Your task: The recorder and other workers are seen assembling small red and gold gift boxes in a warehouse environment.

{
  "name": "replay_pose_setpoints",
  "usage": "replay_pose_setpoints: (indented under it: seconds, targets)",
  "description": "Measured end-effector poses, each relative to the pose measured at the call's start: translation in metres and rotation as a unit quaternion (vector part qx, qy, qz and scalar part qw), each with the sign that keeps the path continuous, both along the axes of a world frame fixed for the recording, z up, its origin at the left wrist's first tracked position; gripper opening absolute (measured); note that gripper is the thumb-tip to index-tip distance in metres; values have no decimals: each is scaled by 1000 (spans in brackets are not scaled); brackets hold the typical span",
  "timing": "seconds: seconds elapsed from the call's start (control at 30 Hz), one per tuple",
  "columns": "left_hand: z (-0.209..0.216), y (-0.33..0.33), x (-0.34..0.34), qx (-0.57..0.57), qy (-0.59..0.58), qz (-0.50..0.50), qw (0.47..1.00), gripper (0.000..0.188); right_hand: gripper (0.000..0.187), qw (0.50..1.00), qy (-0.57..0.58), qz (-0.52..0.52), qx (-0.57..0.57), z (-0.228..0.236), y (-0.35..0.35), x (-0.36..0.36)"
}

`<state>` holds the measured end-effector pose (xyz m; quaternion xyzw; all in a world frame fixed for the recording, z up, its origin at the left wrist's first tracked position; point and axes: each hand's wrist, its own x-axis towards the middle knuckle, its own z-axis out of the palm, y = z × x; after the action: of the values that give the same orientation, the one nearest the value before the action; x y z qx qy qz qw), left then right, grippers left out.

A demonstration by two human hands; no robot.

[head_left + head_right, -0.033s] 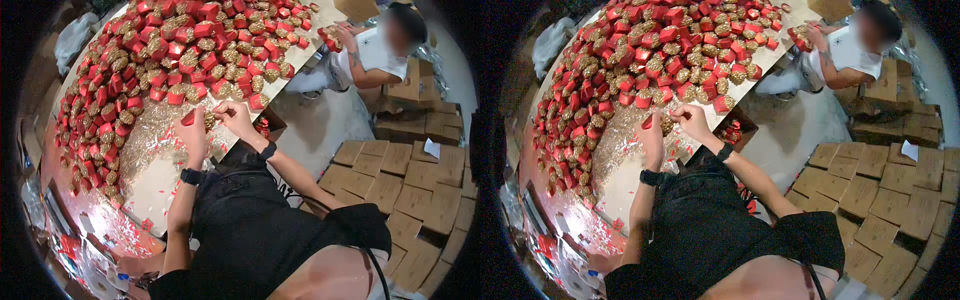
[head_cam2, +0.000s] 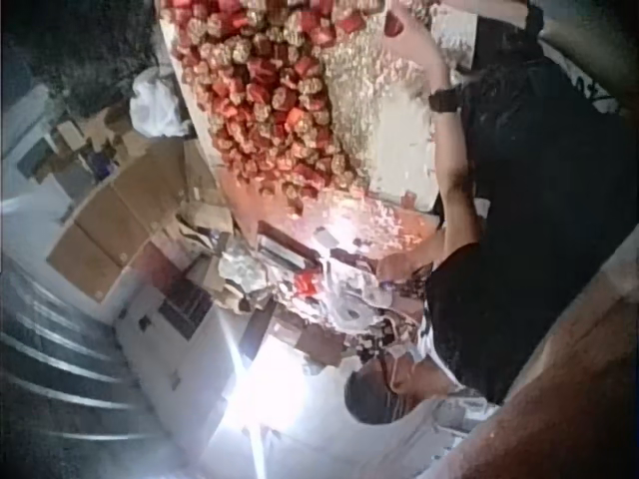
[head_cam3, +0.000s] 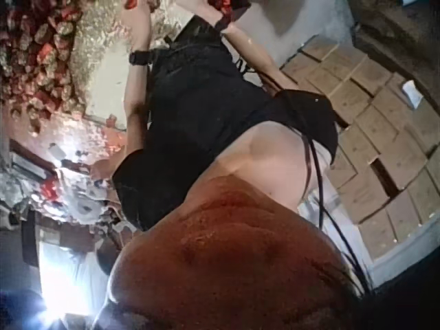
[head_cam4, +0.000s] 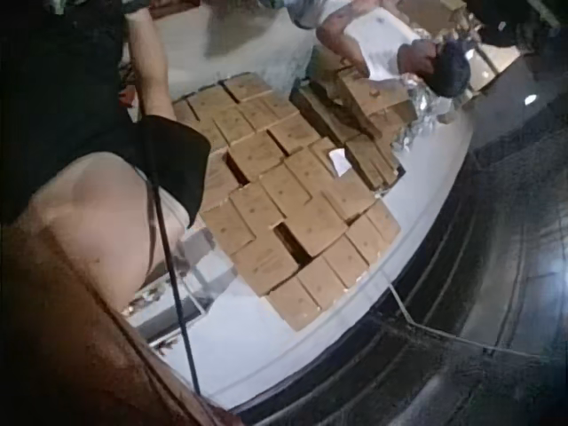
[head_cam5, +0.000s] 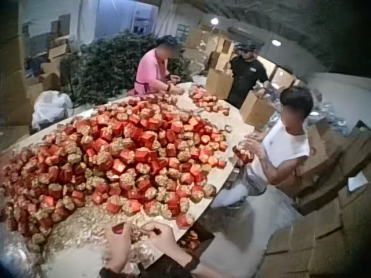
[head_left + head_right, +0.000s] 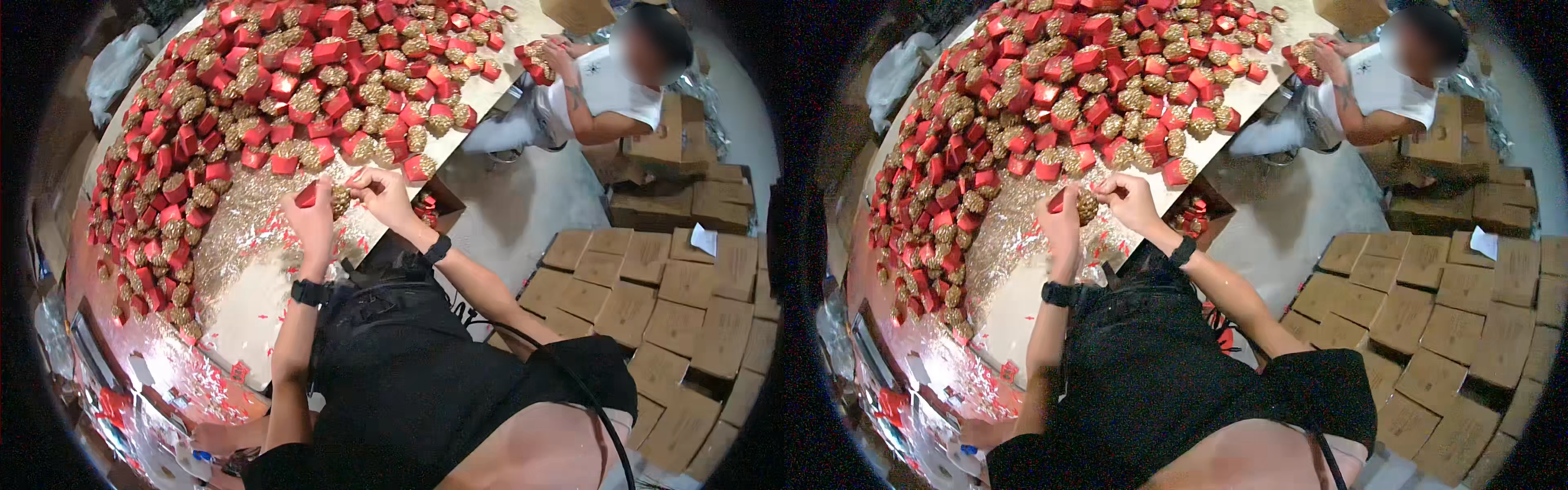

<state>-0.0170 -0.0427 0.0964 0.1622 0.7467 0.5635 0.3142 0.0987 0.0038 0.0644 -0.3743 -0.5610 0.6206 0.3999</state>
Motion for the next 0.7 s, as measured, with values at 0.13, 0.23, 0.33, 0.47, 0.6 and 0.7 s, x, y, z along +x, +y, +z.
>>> replay_pose_setpoints:
  seconds: [0.13, 0.23, 0.33, 0.47, 0.6, 0.7]
  targets:
    - [-37, -19, -29, 10, -227, -125, 966, 42, 7, 974, -165, -83, 131, 21, -7, 41]
    - [-64, -32, -60, -51, -219, -120, 967, 46, 8, 927, -237, -243, 162, 15, 1, 117]
    - [-83, -58, -92, -91, -286, -46, 953, 48, 7, 878, -311, -346, 109, -8, 5, 179]
    - [-112, -85, -125, 37, -464, 69, 882, 30, 24, 863, -480, -150, 43, -140, 12, 279]
    - [-141, -117, -159, 99, -617, 234, 744, 20, 35, 725, -621, 290, -65, -93, 4, 198]
    - [-121, -74, -148, 160, -634, 171, 737, 16, 47, 857, -478, 186, 49, -143, 12, 143]
